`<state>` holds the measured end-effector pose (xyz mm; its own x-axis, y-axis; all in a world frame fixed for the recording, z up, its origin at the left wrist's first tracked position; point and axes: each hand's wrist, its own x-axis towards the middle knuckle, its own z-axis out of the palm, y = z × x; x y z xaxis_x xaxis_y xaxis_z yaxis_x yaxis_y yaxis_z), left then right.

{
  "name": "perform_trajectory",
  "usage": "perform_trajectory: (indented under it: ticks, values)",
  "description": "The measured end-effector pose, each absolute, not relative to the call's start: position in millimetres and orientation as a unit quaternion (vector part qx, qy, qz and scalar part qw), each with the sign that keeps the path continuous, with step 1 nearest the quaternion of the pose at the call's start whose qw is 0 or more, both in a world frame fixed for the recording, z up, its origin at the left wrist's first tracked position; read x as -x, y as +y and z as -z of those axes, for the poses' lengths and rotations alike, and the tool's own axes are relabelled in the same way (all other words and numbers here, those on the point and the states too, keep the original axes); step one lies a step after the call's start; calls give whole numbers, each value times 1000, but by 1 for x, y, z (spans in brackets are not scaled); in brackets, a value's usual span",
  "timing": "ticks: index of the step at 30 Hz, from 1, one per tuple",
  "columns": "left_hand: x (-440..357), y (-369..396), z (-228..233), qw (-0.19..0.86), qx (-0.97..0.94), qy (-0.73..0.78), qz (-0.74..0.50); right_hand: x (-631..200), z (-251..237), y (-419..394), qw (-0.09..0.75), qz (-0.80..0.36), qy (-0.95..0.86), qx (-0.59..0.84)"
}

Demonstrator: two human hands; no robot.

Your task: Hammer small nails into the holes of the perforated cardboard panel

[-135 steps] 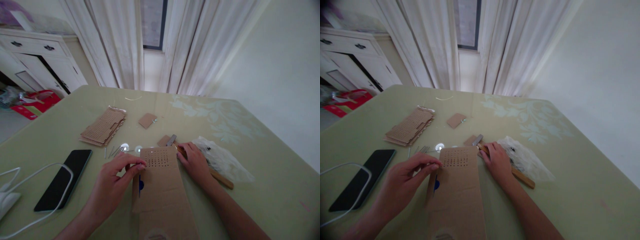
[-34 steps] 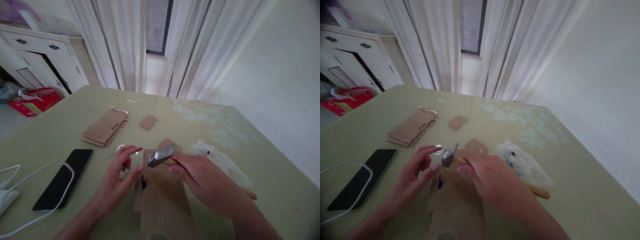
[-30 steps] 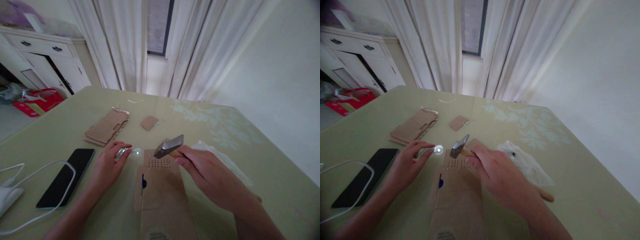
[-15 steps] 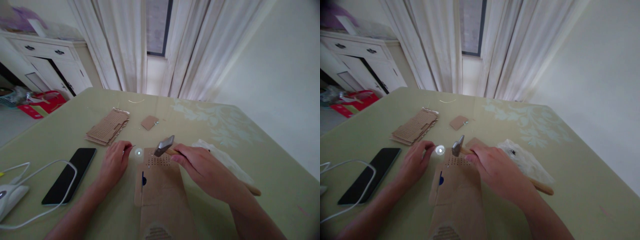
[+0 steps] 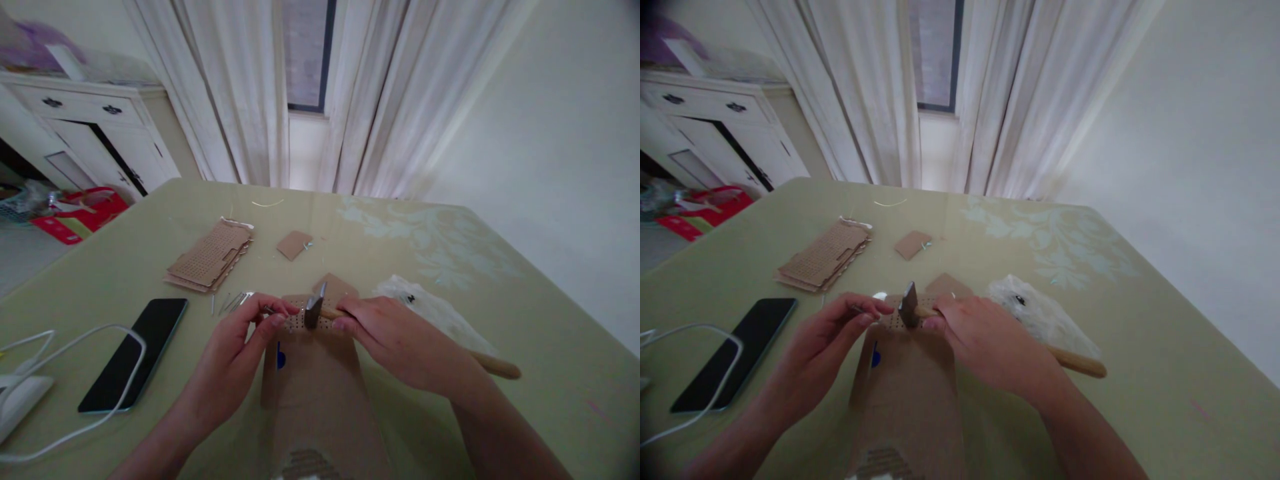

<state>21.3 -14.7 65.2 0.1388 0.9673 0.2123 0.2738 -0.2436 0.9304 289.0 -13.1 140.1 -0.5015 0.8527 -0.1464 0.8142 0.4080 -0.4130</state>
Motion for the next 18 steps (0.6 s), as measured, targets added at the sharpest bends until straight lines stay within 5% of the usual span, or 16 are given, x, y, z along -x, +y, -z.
perform_trajectory:
  ticks: [9, 18]
  values:
    - [-34, -12, -44, 259, -725, 465, -437, -289, -140, -12, 44, -234, -844, 481]
    - [-24, -12, -42, 268, -713, 467, -449, -288, -139, -11, 44, -244, -840, 483]
